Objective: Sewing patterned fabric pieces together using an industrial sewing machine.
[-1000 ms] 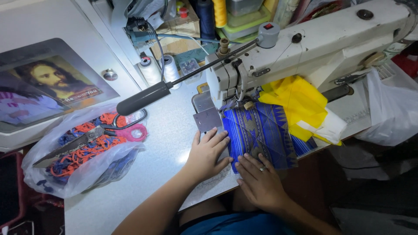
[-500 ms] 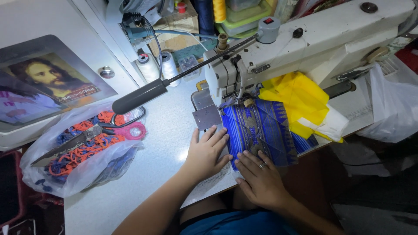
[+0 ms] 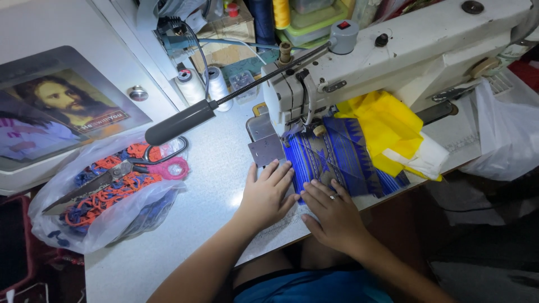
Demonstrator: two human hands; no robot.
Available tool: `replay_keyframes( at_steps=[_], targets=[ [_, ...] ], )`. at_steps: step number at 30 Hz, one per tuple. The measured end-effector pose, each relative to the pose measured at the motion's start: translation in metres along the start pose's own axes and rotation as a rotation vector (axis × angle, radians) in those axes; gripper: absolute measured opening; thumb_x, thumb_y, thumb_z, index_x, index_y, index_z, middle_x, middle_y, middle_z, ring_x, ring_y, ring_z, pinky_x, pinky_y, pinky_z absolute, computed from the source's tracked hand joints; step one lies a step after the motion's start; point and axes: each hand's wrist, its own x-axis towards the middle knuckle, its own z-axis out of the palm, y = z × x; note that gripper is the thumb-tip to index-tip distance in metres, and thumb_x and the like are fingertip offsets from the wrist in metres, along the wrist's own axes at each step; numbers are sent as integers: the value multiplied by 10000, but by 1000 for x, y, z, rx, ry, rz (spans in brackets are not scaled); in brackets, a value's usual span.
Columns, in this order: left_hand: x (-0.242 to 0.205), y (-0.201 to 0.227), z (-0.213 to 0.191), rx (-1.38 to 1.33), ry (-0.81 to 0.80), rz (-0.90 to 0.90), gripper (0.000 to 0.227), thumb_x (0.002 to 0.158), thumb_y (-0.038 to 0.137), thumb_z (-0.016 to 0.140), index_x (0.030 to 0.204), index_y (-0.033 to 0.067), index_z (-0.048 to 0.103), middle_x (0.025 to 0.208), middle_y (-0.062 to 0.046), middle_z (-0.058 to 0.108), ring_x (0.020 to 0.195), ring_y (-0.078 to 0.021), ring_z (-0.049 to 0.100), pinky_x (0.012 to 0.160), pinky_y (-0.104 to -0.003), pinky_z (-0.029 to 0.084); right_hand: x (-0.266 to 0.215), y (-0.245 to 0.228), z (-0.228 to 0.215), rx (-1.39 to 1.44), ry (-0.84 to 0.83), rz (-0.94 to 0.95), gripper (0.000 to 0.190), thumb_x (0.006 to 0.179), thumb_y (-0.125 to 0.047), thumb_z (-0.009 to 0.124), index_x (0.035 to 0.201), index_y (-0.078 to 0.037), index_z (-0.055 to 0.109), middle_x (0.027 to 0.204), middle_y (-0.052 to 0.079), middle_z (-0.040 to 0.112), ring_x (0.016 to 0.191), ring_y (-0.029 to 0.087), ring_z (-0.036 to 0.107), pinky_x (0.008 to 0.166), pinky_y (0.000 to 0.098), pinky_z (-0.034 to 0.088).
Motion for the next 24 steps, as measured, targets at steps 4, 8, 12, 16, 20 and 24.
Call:
replay_keyframes(
  at_steps=[4,8,12,16,20,24],
  targets=[
    [-1,-2,3,-50,-91,-42,567,1010,482,536,1411,84,573,1478,-123,550,1411,-347,430,1090,-749,233,4,9,22,-21,99,20,458,957,-440,580,1310,-158,657,1344,44,665,1323,236,592,1173,532,319],
    [1,-3,1,-82,-128,-63,561,1024,468,509,1421,75,567,1487,-135,543,1422,-348,420,1101,-752,209,12,15,25,-34,82,22,448,961,-452,561,1293,-167,656,1363,41,660,1335,224,585,1178,541,309],
    [0,-5,1,-85,-129,-58,536,1030,452,512,1418,86,570,1488,-124,546,1420,-339,424,1108,-742,214,17,16,27,-56,71,48,428,968,-440,540,1285,-174,653,1368,37,659,1332,222,590,1179,558,304],
    [0,-5,0,-103,-132,-69,525,1035,450,508,1413,92,580,1490,-123,548,1423,-338,424,1115,-742,204,22,19,27,-54,45,62,444,949,-421,557,1302,-170,649,1383,49,655,1340,237,586,1175,578,306],
    [0,-7,2,-102,-135,-59,514,1035,432,513,1413,90,578,1486,-122,550,1419,-335,426,1114,-735,220,28,23,28,-47,21,71,435,923,-404,580,1285,-173,654,1381,44,657,1346,231,583,1186,581,294],
    [-1,-8,6,-70,-105,-43,517,1023,429,534,1419,97,572,1480,-112,552,1411,-327,435,1106,-730,244,35,23,26,-12,4,87,429,899,-365,601,1271,-161,663,1368,51,664,1346,237,585,1194,589,294]
  ],
)
